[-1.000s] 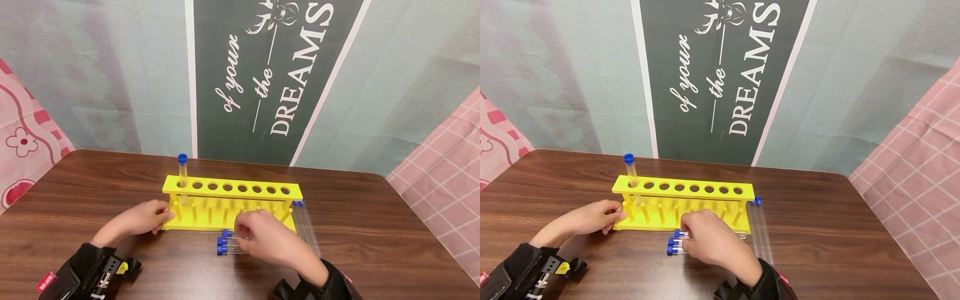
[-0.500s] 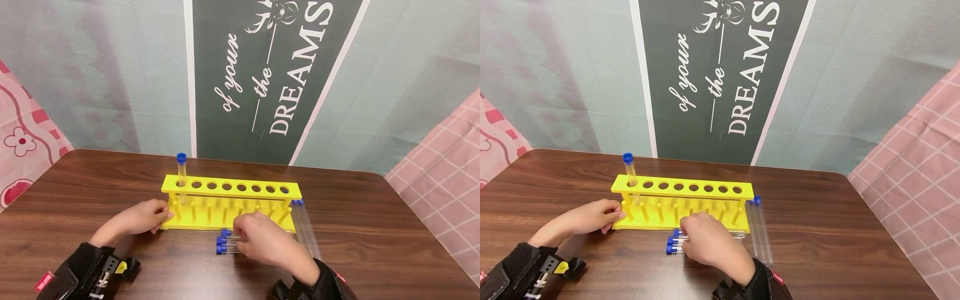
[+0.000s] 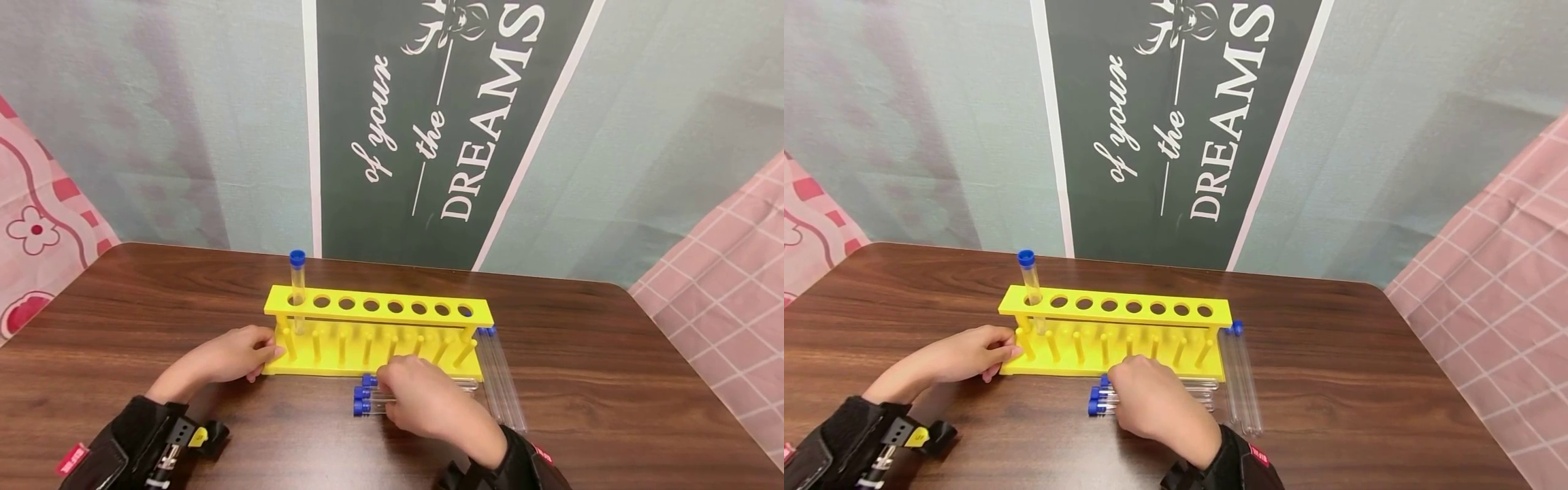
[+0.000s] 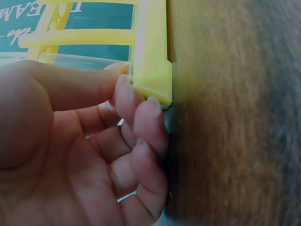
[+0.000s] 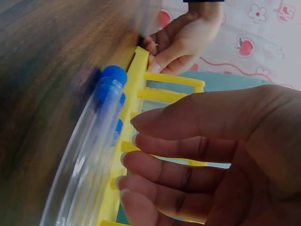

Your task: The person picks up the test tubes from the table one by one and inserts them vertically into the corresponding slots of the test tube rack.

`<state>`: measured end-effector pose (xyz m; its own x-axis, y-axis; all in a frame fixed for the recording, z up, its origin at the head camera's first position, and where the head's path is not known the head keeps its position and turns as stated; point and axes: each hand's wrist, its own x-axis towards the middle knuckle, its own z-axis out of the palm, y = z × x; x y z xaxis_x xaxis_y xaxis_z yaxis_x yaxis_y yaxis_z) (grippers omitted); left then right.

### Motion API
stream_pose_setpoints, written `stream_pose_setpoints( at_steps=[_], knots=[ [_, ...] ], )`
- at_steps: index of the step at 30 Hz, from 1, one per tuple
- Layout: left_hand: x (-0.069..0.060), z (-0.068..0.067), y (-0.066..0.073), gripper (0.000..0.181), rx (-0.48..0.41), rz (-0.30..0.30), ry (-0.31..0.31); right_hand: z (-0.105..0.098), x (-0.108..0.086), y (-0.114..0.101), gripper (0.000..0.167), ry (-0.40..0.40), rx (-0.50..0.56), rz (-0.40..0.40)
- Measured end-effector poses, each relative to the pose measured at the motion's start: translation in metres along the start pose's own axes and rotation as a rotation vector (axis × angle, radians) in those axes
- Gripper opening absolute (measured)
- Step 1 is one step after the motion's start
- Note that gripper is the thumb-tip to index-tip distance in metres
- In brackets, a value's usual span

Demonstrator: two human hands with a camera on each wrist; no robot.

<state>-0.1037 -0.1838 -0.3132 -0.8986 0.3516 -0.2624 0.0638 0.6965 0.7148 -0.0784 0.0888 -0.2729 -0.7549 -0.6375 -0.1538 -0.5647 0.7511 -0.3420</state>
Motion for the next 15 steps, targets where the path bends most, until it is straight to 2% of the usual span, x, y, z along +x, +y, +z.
stream_pose_setpoints(
  at_steps=[8, 15],
  knots=[
    [0.0004, 0.0002, 0.0, 0.022, -0.003, 0.008, 0.002, 0.0075, 0.0016, 0.0002, 0.025, 0.027, -0.077, -0.009],
    [0.0007, -0.0003, 0.0005, 0.023, -0.005, 0.009, 0.0, 0.0101, 0.0034, 0.001, 0.018, 0.026, -0.097, -0.005]
  ],
)
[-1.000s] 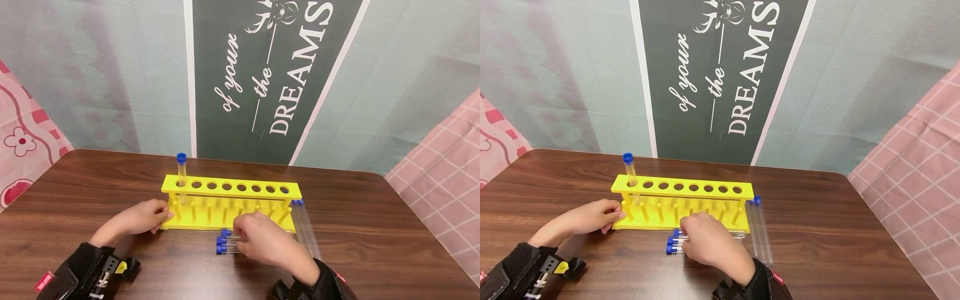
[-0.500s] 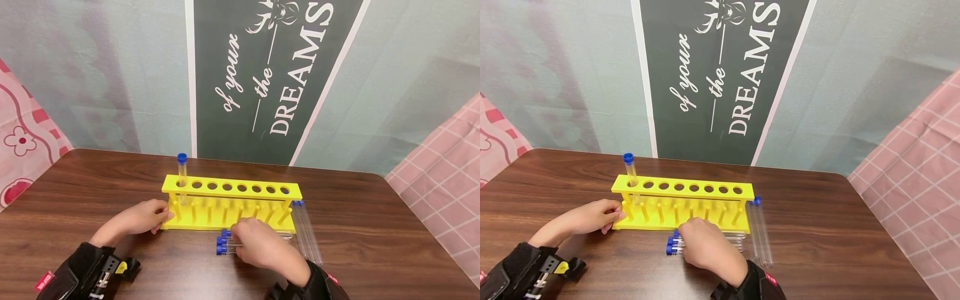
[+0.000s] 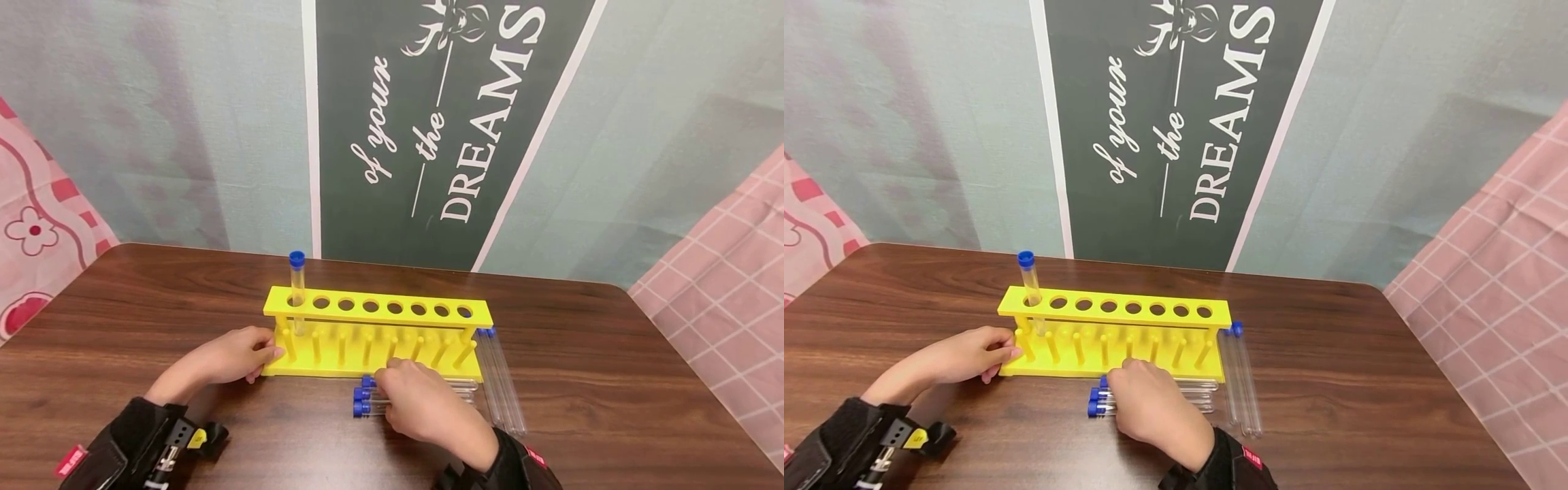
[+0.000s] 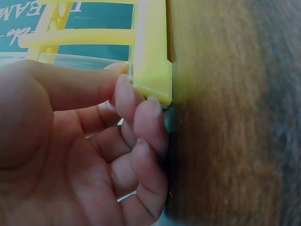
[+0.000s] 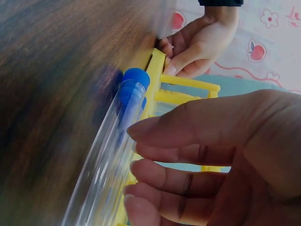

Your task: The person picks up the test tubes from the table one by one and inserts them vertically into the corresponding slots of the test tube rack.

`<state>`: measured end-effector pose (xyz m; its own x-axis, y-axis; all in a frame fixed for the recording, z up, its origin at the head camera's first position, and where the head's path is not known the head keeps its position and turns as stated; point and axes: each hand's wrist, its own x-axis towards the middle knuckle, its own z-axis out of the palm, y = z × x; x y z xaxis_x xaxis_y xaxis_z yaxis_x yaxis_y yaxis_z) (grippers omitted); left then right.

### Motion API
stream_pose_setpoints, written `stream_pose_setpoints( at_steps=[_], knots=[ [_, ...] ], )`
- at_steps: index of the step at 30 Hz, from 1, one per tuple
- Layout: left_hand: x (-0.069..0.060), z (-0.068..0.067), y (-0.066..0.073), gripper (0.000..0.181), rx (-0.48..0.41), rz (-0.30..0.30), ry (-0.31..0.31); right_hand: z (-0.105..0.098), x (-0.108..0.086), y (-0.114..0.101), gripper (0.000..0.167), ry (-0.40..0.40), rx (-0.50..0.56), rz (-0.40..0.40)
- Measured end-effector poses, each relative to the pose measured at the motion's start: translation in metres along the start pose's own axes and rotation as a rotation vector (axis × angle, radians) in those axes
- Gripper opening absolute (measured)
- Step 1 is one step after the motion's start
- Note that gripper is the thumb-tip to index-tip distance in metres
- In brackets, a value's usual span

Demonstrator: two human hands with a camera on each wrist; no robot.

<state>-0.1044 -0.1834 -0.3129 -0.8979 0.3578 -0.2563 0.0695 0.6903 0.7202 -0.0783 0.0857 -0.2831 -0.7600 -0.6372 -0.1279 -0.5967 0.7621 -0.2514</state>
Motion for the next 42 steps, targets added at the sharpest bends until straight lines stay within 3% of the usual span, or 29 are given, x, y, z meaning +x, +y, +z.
stream_pose_setpoints(
  at_steps=[28, 42],
  knots=[
    [0.0002, 0.0023, -0.0013, 0.023, 0.009, 0.004, 0.005, 0.0068, -0.0008, -0.0012, 0.016, -0.025, -0.076, 0.032],
    [0.0004, 0.0006, -0.0021, 0.023, 0.006, 0.007, -0.001, 0.0065, -0.0024, -0.003, 0.01, -0.084, -0.091, 0.066]
  ],
)
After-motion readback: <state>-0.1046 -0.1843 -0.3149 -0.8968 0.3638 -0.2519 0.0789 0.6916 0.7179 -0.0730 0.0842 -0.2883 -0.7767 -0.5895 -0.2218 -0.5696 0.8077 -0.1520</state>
